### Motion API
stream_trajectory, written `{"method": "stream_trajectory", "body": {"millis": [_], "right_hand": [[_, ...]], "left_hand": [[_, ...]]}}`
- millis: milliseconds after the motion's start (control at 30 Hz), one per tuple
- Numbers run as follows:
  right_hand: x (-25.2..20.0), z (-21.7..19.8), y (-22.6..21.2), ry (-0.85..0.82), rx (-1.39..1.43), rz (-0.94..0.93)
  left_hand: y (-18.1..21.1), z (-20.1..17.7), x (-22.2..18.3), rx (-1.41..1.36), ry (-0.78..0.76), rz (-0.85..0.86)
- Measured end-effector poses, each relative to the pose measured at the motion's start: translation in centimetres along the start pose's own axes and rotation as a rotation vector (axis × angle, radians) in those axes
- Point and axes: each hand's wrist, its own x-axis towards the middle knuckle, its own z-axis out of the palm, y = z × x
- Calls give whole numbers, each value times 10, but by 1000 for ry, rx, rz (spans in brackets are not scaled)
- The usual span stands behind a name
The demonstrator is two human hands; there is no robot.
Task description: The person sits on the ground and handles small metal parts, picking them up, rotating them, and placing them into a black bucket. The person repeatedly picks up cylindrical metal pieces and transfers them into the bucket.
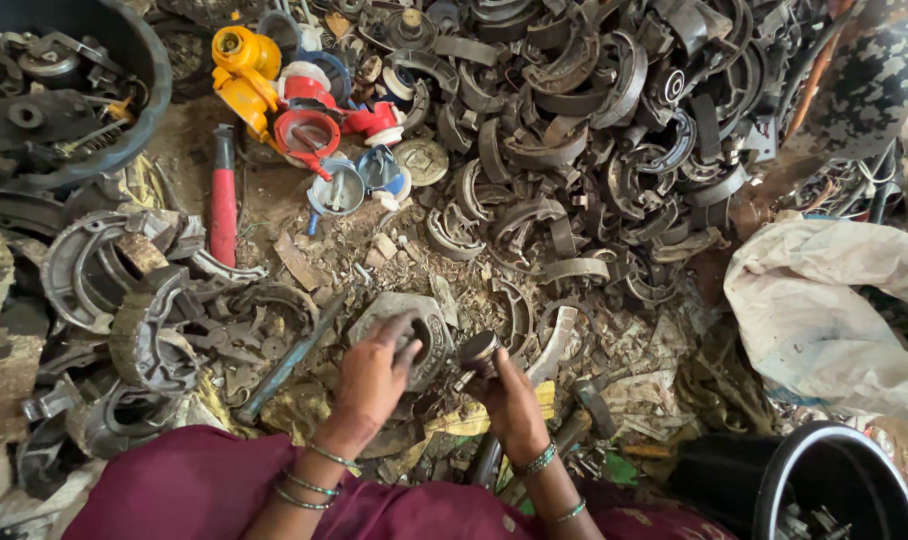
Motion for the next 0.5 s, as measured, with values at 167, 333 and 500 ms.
{"method": "stream_trajectory", "body": {"millis": [167,333,500], "right_hand": [[3,0,10,-44,95,91],[0,10,10,242,-390,63],[-13,11,11,270,-938,-295]], "left_hand": [[-8,-3,-2,-27,221,136],[-4,-3,0,-103,175,-15],[-3,-10,0,-104,285,103]]}}
